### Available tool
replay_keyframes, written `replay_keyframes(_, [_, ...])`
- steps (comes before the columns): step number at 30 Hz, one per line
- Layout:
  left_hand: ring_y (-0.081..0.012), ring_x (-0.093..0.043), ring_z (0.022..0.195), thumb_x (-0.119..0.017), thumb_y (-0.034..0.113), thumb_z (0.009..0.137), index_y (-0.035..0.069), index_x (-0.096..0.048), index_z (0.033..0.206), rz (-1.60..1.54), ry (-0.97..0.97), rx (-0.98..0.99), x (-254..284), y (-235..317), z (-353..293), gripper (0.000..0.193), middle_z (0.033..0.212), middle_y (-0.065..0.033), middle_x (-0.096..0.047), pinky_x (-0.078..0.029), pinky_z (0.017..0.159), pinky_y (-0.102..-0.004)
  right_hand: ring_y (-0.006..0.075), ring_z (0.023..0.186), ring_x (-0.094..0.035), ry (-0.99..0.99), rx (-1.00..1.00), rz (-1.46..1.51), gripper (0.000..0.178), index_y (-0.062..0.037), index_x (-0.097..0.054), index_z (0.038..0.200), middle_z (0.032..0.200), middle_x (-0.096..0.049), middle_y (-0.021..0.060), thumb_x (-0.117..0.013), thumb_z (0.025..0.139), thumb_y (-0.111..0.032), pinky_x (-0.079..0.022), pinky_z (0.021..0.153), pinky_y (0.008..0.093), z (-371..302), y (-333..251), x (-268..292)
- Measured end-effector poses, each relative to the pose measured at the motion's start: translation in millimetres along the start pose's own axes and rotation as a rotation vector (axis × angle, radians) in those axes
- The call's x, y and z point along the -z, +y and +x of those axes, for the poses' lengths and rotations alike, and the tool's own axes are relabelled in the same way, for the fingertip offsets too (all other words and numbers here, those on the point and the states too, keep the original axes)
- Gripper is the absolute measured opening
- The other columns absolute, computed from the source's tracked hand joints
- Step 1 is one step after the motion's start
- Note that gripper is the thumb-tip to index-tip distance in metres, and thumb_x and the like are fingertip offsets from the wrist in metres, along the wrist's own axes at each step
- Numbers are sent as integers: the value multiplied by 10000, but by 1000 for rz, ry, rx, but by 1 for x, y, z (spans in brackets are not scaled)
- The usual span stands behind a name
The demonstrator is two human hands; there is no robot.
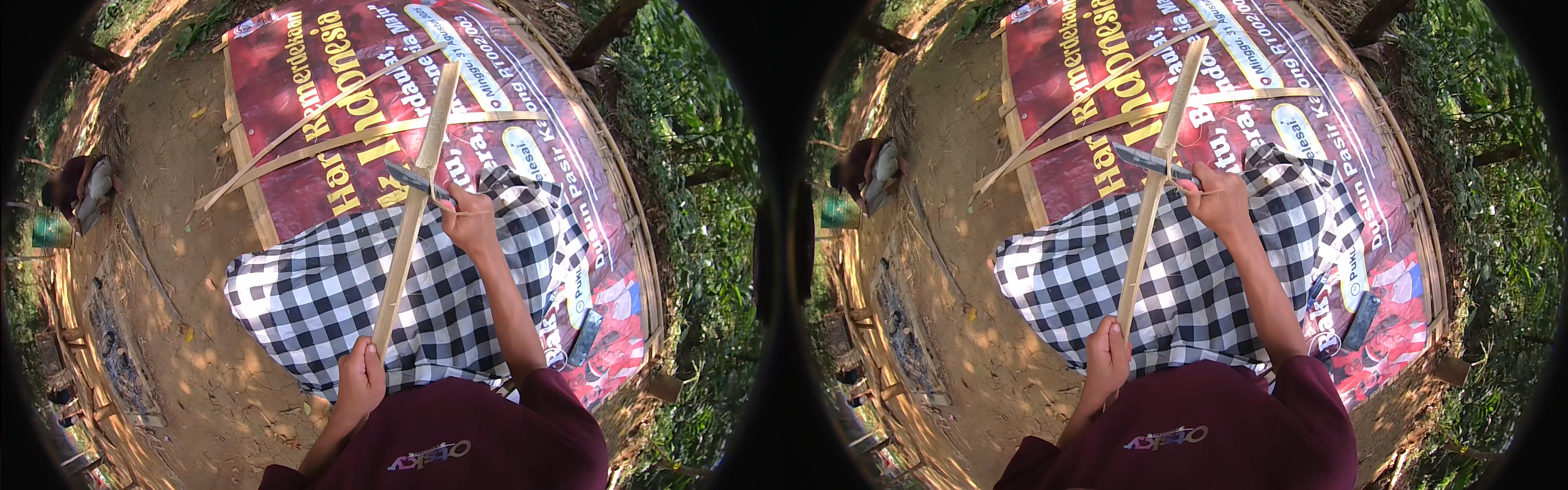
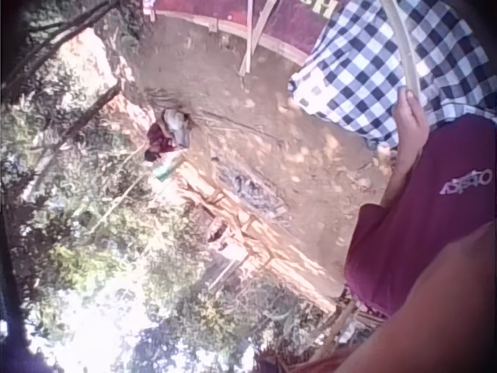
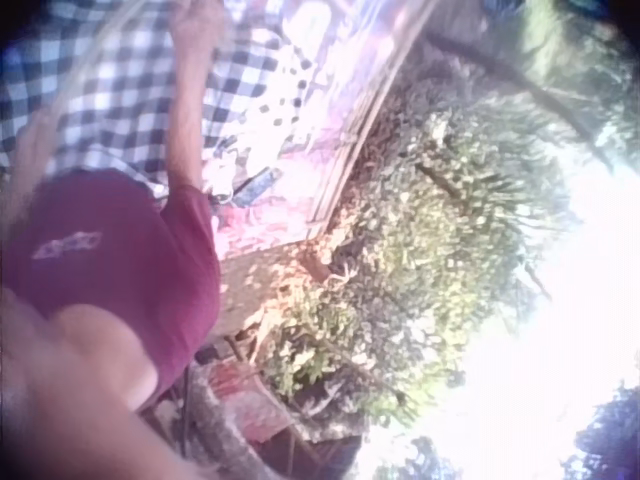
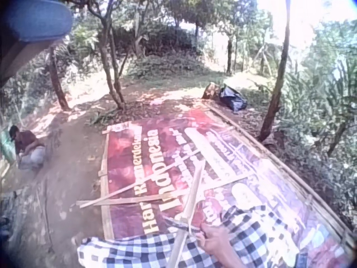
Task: The person uses a knife to shave and smooth several thin strips of bamboo while sitting on the ground.
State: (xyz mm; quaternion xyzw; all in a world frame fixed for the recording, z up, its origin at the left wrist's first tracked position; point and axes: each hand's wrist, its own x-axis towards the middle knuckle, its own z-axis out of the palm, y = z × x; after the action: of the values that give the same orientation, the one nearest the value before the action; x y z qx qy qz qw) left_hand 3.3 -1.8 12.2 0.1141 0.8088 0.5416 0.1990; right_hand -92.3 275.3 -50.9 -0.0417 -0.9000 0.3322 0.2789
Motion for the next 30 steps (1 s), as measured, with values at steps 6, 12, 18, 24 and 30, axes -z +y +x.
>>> replay_keyframes(6, [-52,-414,418,-358,134,1003,9,-489,824,-59,-91,64,13,-4,1,254,498,-2,-442,-339,410,-238,106,380,-330,-476,-502,1395,573,-59,-409,668,485,-362,24,-339,997,-524,-247,362,267,-21,-4,-6])
replay_keyframes(12, [-52,-394,409,-359,134,1006,15,-490,829,-239,-143,155,6,-10,0,251,494,17,-413,-333,409,-233,63,409,-258,-528,-572,1314,553,-86,-396,710,511,-339,-16,-259,1010,-529,-229,379,237,-11,-14,8])
replay_keyframes(18, [-67,-439,419,-381,102,995,6,-488,831,-189,-104,162,15,-14,-1,218,494,-10,-447,-339,411,-248,45,493,-317,-107,-296,486,377,-18,-535,976,514,-324,-21,-791,751,-178,-257,463,208,-29,-26,6])
replay_keyframes(24, [-74,-455,427,-381,103,995,0,-485,826,-130,-72,78,12,-10,6,223,496,-20,-453,-346,412,-254,22,514,-348,192,-204,590,503,-5,-567,1127,567,-407,-54,-827,709,-107,-283,479,185,-14,-37,0])
replay_keyframes(30, [-80,-458,418,-386,105,992,3,-488,812,-163,-38,115,10,-19,8,231,489,-21,-460,-352,414,-255,-3,519,-332,235,-275,658,479,-3,-605,1198,639,-474,-75,-785,756,-52,-243,476,172,-3,-40,1])
